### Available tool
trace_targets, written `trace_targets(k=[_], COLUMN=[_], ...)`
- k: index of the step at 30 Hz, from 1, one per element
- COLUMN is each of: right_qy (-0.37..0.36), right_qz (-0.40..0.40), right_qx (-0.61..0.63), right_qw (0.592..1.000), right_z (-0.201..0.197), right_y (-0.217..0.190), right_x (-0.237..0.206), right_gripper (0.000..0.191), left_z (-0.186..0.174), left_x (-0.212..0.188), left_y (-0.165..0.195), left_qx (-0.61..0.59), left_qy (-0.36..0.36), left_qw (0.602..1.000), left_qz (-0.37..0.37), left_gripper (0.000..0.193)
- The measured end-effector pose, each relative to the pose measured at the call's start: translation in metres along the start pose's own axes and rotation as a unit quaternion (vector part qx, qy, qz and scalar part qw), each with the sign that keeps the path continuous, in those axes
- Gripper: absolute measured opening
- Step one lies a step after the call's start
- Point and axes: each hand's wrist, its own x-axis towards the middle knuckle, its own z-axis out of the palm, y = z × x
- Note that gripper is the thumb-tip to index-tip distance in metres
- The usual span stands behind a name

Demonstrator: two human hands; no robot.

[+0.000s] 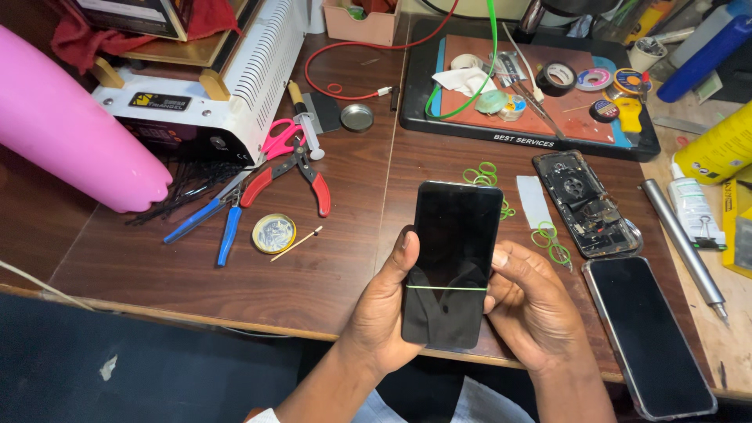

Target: The person disassembles a smartphone, removes the battery and screen, and uses a soldering iron to work on the motherboard. They then reattach the battery connector and place the screen aside.

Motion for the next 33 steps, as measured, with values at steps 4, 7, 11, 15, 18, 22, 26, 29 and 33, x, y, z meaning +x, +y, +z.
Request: trace_targets(k=[4, 7, 11, 15, 18, 22, 26, 29, 33], right_qy=[-0.005, 0.007, 0.007, 0.007, 0.006, -0.001, -0.003, 0.000, 0.002], right_qz=[-0.001, 0.002, 0.000, -0.002, -0.001, -0.006, -0.010, -0.010, -0.009], right_qx=[0.005, -0.007, -0.004, -0.004, -0.002, 0.000, -0.008, -0.010, -0.008], right_qw=[1.000, 1.000, 1.000, 1.000, 1.000, 1.000, 1.000, 1.000, 1.000], right_z=[0.0029, 0.0045, 0.0050, 0.0040, 0.0030, 0.0025, 0.0023, 0.0022, 0.0022], right_y=[-0.0018, -0.0037, -0.0032, -0.0012, -0.0009, -0.0005, -0.0006, -0.0005, 0.0021], right_x=[-0.0022, -0.0025, -0.0003, 0.0012, 0.0015, 0.0022, 0.0027, 0.0028, 0.0031], right_gripper=[0.025, 0.025, 0.025, 0.024, 0.024, 0.024, 0.024, 0.024, 0.025], left_z=[0.0040, 0.0057, 0.0032, 0.0001, 0.0003, 0.0015, 0.0021, 0.0019, -0.0002], left_x=[-0.0012, -0.0005, 0.0013, 0.0020, 0.0020, 0.0019, 0.0019, 0.0023, 0.0013], left_y=[-0.0005, 0.0002, 0.0009, 0.0016, 0.0015, 0.0016, 0.0018, 0.0016, 0.0016], left_qx=[0.001, 0.004, 0.006, 0.002, 0.003, 0.003, 0.007, 0.008, 0.006], left_qy=[-0.003, 0.019, 0.001, -0.014, -0.005, -0.003, -0.010, -0.007, -0.007], left_qw=[1.000, 1.000, 1.000, 1.000, 1.000, 1.000, 1.000, 1.000, 1.000], left_qz=[-0.002, -0.003, -0.001, 0.002, 0.005, 0.008, 0.011, 0.009, 0.009], left_gripper=[0.060, 0.058, 0.059, 0.059, 0.059, 0.058, 0.057, 0.057, 0.056])
